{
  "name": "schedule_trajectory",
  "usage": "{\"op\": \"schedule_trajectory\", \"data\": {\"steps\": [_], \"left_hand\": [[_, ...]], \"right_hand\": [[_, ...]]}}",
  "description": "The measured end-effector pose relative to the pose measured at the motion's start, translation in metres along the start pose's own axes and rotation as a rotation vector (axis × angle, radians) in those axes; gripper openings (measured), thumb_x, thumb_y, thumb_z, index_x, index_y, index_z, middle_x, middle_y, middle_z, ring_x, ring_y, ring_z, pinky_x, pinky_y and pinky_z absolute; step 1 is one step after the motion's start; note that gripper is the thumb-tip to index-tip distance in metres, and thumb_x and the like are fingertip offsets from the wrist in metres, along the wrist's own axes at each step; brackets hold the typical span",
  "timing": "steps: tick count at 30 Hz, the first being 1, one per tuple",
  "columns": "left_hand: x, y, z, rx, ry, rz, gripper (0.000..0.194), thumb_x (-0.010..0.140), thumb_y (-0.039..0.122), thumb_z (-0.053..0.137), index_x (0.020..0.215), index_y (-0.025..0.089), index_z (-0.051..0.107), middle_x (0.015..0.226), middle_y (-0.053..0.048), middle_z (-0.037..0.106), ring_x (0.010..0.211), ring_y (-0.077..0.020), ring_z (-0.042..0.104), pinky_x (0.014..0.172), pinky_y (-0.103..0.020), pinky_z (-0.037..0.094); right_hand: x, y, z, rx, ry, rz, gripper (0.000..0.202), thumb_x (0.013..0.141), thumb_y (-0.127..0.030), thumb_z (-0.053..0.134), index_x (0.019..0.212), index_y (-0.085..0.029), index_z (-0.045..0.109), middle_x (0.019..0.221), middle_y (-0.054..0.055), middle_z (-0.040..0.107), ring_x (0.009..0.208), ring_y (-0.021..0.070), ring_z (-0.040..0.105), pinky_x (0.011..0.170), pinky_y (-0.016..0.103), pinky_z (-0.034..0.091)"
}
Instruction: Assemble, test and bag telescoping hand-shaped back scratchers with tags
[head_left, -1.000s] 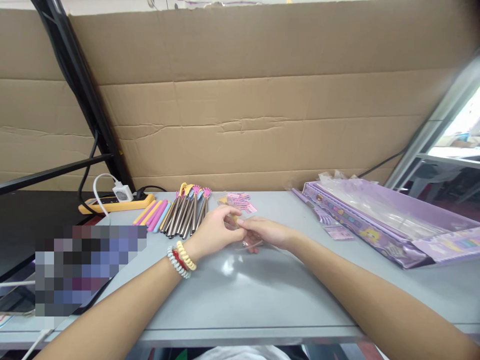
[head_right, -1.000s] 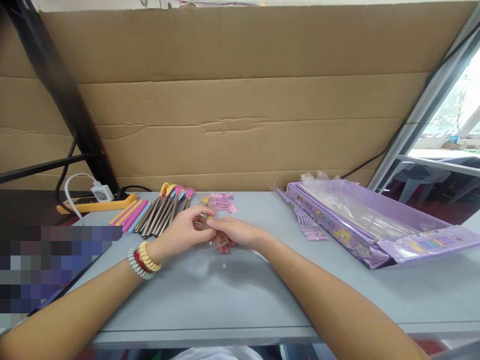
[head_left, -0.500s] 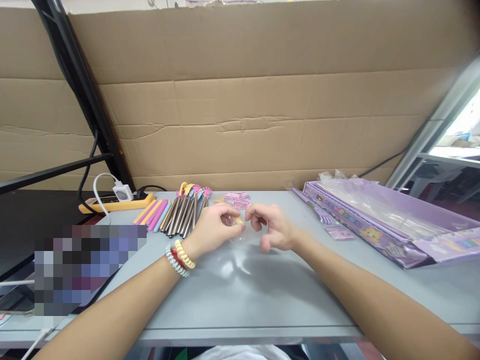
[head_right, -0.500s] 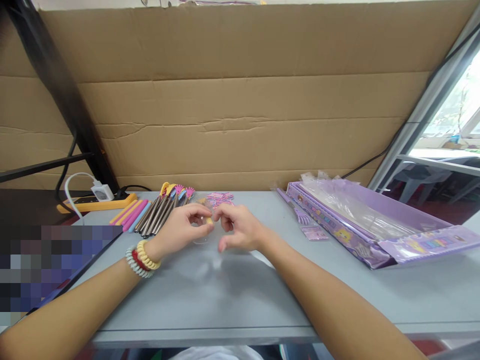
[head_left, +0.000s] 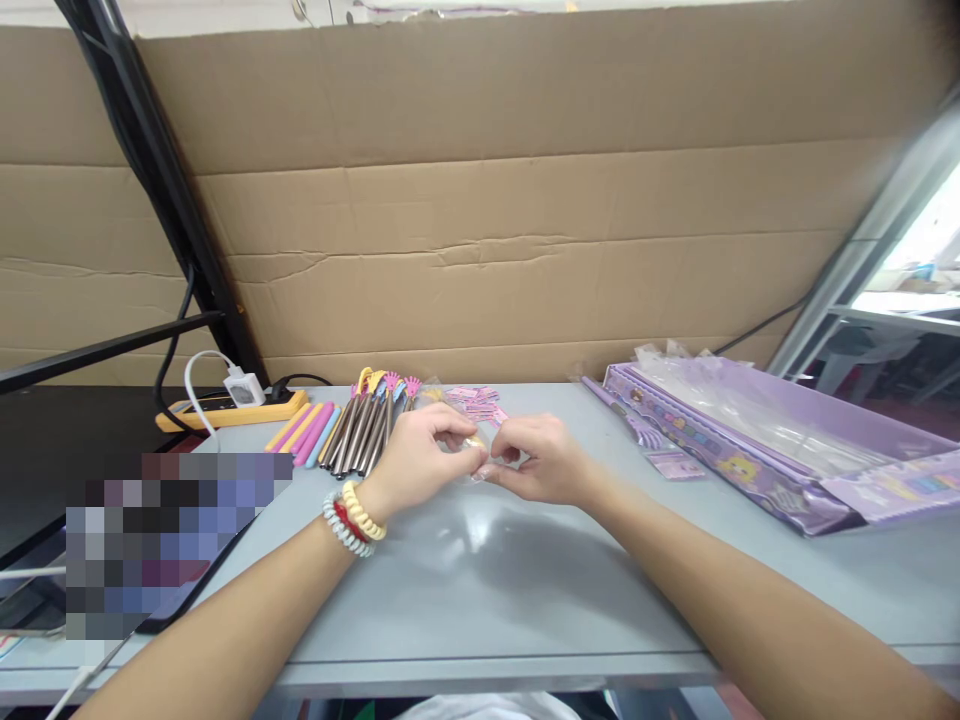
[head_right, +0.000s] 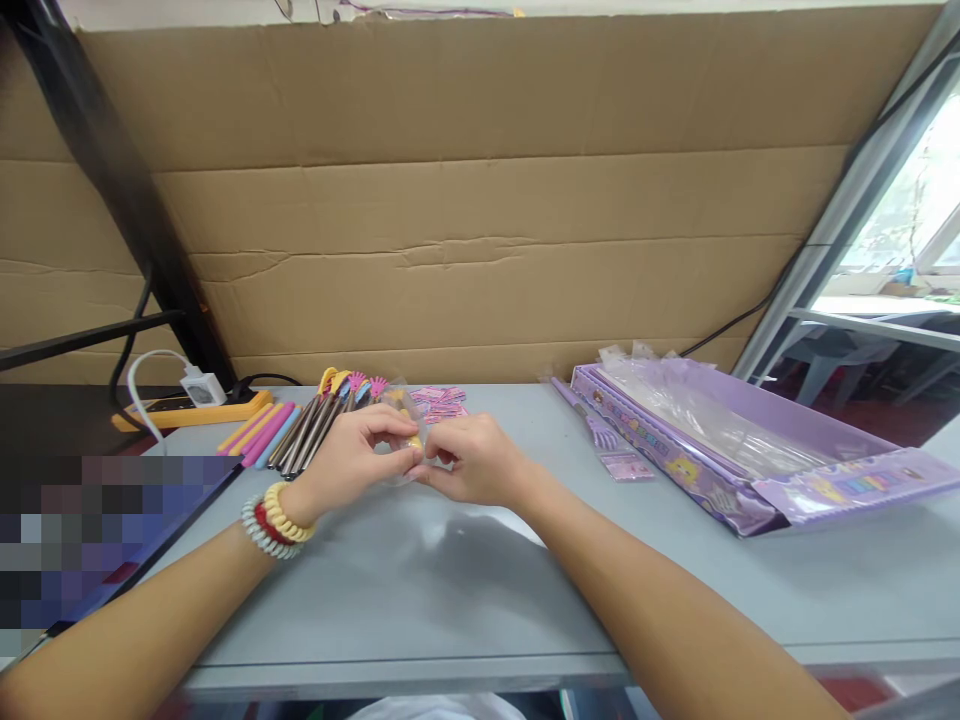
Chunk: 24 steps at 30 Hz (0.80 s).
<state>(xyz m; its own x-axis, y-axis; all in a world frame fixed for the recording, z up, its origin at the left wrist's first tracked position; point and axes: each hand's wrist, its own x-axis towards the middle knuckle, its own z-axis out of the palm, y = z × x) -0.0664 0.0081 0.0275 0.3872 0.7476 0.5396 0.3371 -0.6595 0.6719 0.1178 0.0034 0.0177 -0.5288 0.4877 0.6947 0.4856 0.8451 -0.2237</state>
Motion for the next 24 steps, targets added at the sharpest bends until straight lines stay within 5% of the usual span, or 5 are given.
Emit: {"op": "schedule_trajectory", "data": {"steps": [8, 18, 24], "left_hand": [[0.0012, -0.0051, 0.0007, 0.060, -0.210, 0.004, 0.008, 0.070, 0.022, 0.065, 0.066, 0.016, 0.069, 0.075, -0.004, 0.065, 0.072, -0.0141, 0.058, 0.069, -0.027, 0.047], [0.0011, -0.0092, -0.0048, 0.192, -0.500, 0.074, 0.032, 0.085, 0.032, 0.049, 0.064, 0.016, 0.067, 0.084, -0.004, 0.062, 0.071, -0.0116, 0.057, 0.071, -0.025, 0.045], [-0.0030, -0.0076, -0.0066, 0.331, -0.615, 0.213, 0.031, 0.079, 0.047, 0.057, 0.086, 0.019, 0.069, 0.090, -0.004, 0.060, 0.077, -0.0151, 0.058, 0.072, -0.027, 0.045]], "right_hand": [[-0.0039, 0.0054, 0.0040, 0.106, -0.227, 0.010, 0.028, 0.079, -0.033, 0.059, 0.058, -0.019, 0.046, 0.052, -0.002, 0.047, 0.050, 0.0081, 0.038, 0.051, 0.022, 0.030], [-0.0034, 0.0086, 0.0039, 0.308, -0.545, 0.321, 0.030, 0.072, -0.040, 0.066, 0.060, -0.015, 0.055, 0.051, -0.006, 0.042, 0.049, 0.0057, 0.034, 0.046, 0.020, 0.027], [-0.0015, 0.0034, 0.0006, 0.288, -0.619, 0.464, 0.019, 0.062, -0.024, 0.070, 0.057, -0.016, 0.053, 0.051, -0.006, 0.047, 0.048, 0.0059, 0.039, 0.045, 0.019, 0.029]]}}
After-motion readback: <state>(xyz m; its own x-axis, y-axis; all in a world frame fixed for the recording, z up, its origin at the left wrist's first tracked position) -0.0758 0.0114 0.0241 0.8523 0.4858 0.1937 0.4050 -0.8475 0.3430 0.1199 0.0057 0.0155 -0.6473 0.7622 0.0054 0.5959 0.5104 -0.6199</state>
